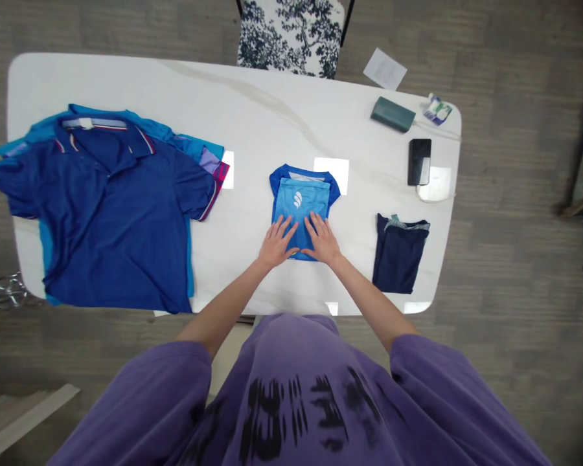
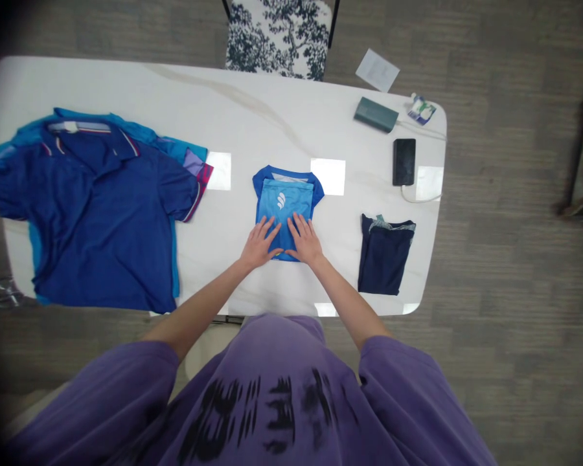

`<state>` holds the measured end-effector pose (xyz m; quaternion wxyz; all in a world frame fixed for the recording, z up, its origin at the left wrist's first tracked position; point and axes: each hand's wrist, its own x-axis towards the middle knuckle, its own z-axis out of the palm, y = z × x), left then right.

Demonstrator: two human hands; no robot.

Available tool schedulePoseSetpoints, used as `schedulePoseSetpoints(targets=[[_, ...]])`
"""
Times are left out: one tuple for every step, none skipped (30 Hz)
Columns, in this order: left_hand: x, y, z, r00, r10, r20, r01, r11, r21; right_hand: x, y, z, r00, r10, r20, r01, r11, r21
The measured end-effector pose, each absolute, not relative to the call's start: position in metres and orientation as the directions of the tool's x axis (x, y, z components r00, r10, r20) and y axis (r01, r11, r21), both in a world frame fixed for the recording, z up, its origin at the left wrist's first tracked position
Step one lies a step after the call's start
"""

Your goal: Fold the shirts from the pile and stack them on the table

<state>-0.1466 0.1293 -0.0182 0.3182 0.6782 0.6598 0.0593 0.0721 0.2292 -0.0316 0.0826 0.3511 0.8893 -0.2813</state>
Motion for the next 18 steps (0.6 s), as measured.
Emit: schedulePoseSetpoints(targets=[[-0.148,0.132,-0.024,0.139,0.929,-0.342,0.856,0.061,0.513,0.07,0.232,-0.038,-0.749,0.57,-0.337,0.661,0.607,-0.442],[-0.15,0.135,-0.029,0.154,0.926,-0.345,0.857,0.049,0.513,0.068,0.236,-0.045,-0.757,0.563,-0.332,0.652,0.618,-0.44],[-0.152,0.137,-0.034,0.163,0.924,-0.347,0.859,0.04,0.51,0.067,0.24,-0.05,-0.764,0.554,-0.331,0.645,0.629,-0.435],[-0.153,0.138,-0.038,0.167,0.923,-0.348,0.863,0.035,0.504,0.066,0.242,-0.055,-0.771,0.542,-0.334,0.637,0.64,-0.43],[-0.153,0.138,-0.041,0.168,0.923,-0.347,0.866,0.031,0.5,0.067,0.243,-0.058,-0.778,0.53,-0.338,0.628,0.652,-0.425],[-0.152,0.135,-0.043,0.169,0.923,-0.344,0.867,0.027,0.497,0.068,0.243,-0.06,-0.784,0.517,-0.344,0.621,0.662,-0.42],[-0.15,0.131,-0.043,0.171,0.924,-0.342,0.868,0.023,0.497,0.071,0.24,-0.06,-0.787,0.507,-0.351,0.616,0.669,-0.415],[-0.146,0.125,-0.043,0.173,0.924,-0.34,0.868,0.02,0.496,0.074,0.235,-0.059,-0.788,0.502,-0.357,0.615,0.675,-0.409],[-0.141,0.118,-0.041,0.175,0.924,-0.34,0.869,0.018,0.495,0.078,0.229,-0.057,-0.786,0.5,-0.364,0.617,0.678,-0.4],[-0.135,0.11,-0.039,0.174,0.923,-0.342,0.871,0.018,0.491,0.083,0.221,-0.054,-0.782,0.5,-0.371,0.62,0.681,-0.389],[-0.128,0.102,-0.037,0.173,0.923,-0.345,0.874,0.019,0.486,0.089,0.213,-0.051,-0.777,0.502,-0.38,0.625,0.683,-0.377],[-0.12,0.093,-0.035,0.17,0.921,-0.35,0.877,0.02,0.48,0.095,0.203,-0.048,-0.771,0.505,-0.388,0.631,0.684,-0.365],[-0.112,0.085,-0.032,0.169,0.92,-0.355,0.881,0.021,0.473,0.102,0.193,-0.046,-0.765,0.509,-0.395,0.638,0.684,-0.354],[-0.103,0.076,-0.031,0.169,0.917,-0.36,0.884,0.02,0.467,0.11,0.184,-0.043,-0.758,0.513,-0.402,0.645,0.682,-0.346],[-0.094,0.067,-0.029,0.171,0.915,-0.367,0.886,0.019,0.463,0.118,0.174,-0.041,-0.751,0.517,-0.41,0.652,0.678,-0.34],[-0.084,0.059,-0.027,0.175,0.911,-0.373,0.888,0.018,0.46,0.126,0.164,-0.038,-0.743,0.524,-0.417,0.661,0.671,-0.334],[-0.074,0.051,-0.026,0.182,0.907,-0.38,0.888,0.014,0.46,0.136,0.154,-0.036,-0.733,0.53,-0.426,0.672,0.664,-0.328],[-0.063,0.043,-0.024,0.192,0.902,-0.387,0.886,0.01,0.463,0.147,0.144,-0.033,-0.722,0.536,-0.438,0.682,0.657,-0.321]])
